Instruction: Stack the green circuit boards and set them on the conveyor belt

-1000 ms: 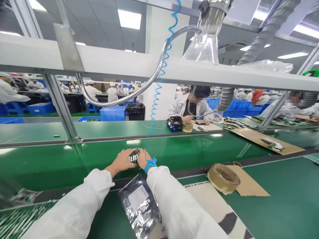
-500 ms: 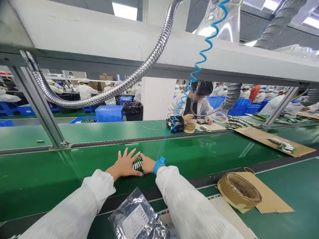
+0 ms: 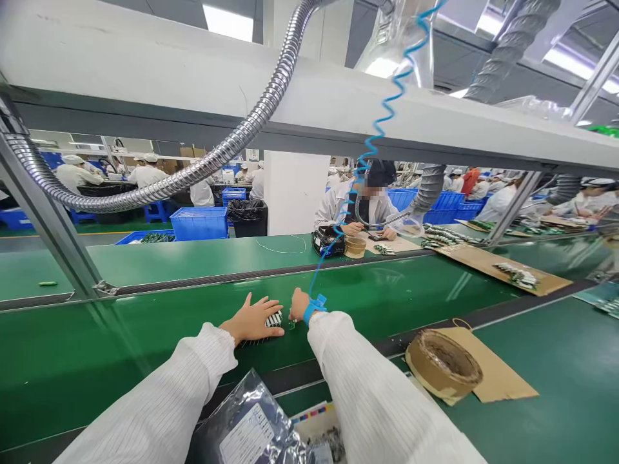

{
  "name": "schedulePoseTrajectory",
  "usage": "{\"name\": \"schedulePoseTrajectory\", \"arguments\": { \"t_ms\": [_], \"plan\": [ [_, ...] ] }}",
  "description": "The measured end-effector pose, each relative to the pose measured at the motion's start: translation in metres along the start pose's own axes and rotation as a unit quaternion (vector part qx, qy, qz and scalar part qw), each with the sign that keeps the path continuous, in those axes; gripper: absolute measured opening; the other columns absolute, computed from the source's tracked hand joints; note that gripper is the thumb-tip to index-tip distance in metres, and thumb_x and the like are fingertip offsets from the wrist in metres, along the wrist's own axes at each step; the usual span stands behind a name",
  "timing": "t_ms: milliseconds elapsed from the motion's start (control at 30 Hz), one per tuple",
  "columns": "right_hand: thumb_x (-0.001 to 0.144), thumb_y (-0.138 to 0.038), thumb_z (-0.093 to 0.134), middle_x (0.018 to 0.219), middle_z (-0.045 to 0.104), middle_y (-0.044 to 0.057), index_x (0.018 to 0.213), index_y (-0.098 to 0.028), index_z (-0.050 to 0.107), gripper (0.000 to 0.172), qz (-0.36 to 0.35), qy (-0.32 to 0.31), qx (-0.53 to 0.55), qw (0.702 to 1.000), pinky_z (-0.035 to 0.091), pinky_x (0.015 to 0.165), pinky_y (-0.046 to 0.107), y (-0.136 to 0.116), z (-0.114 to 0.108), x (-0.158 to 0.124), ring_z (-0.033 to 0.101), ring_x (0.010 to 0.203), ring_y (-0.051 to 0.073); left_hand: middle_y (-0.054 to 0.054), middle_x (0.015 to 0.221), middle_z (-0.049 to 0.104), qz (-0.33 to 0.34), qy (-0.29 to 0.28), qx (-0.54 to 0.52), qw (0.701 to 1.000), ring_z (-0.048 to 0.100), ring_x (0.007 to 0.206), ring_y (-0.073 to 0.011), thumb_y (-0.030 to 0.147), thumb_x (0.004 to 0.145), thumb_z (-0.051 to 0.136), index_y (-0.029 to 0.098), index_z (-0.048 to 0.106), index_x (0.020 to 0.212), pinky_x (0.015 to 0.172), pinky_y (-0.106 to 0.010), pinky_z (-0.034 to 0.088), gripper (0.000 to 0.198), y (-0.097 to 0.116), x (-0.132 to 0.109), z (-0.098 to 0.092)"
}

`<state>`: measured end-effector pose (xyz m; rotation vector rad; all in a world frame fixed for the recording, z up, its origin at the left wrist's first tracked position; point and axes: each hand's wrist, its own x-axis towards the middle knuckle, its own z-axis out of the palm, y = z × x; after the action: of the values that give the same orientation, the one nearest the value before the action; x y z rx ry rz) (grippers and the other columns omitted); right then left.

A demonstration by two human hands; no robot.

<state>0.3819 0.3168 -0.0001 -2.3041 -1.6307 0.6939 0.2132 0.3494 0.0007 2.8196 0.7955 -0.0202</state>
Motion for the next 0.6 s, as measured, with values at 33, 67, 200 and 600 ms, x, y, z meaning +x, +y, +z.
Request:
{"name": "schedulePoseTrajectory", "arguments": {
  "t_ms": [33, 67, 200, 600],
  "plan": [
    [0.088, -0.034, 0.056, 0.119, 0.057, 0.007, 0.118, -0.018, 0.053, 0.035, 0.003, 0.014, -0.003, 1.000, 0.051, 0.083, 0.042, -0.003, 0.000, 0.004, 0.060, 0.100, 0.020, -0.009, 0.148, 0.036, -0.001, 0.000, -0.004, 1.000, 0.032, 0.134, -0.0332, 0.040, 0.086, 0.055, 0.023, 0.042, 0.133, 0.107, -0.063, 0.020, 0.051, 0.001, 0.002, 0.000],
    [0.088, -0.034, 0.056, 0.119, 0.057, 0.007, 0.118, -0.018, 0.053, 0.035, 0.002, 0.027, -0.004, 1.000, 0.051, 0.084, 0.042, -0.006, 0.000, 0.007, 0.060, 0.101, 0.020, -0.009, 0.148, 0.036, -0.002, 0.000, -0.008, 1.000, 0.031, 0.134, -0.0333, 0.040, 0.086, 0.054, 0.023, 0.042, 0.134, 0.108, -0.063, 0.019, 0.052, 0.002, 0.004, 0.000],
    [0.088, -0.035, 0.056, 0.119, 0.057, 0.007, 0.118, -0.018, 0.053, 0.034, -0.007, 0.056, 0.001, 0.998, 0.051, 0.083, 0.042, -0.013, 0.004, 0.015, 0.060, 0.100, 0.020, -0.009, 0.149, 0.034, 0.003, 0.007, -0.028, 1.000, 0.030, 0.135, -0.0335, 0.040, 0.087, 0.054, 0.024, 0.040, 0.135, 0.108, -0.063, 0.018, 0.053, 0.006, 0.011, 0.002],
    [0.089, -0.035, 0.054, 0.119, 0.058, 0.006, 0.116, -0.020, 0.055, 0.031, -0.081, 0.074, 0.017, 0.994, 0.052, 0.082, 0.040, 0.013, -0.033, -0.019, 0.060, 0.098, 0.018, -0.009, 0.143, 0.043, -0.065, 0.037, -0.079, 0.994, 0.043, 0.127, -0.0295, 0.036, 0.088, 0.053, 0.023, 0.048, 0.128, 0.104, -0.058, 0.032, 0.042, 0.007, -0.037, -0.068]
  ]
}}
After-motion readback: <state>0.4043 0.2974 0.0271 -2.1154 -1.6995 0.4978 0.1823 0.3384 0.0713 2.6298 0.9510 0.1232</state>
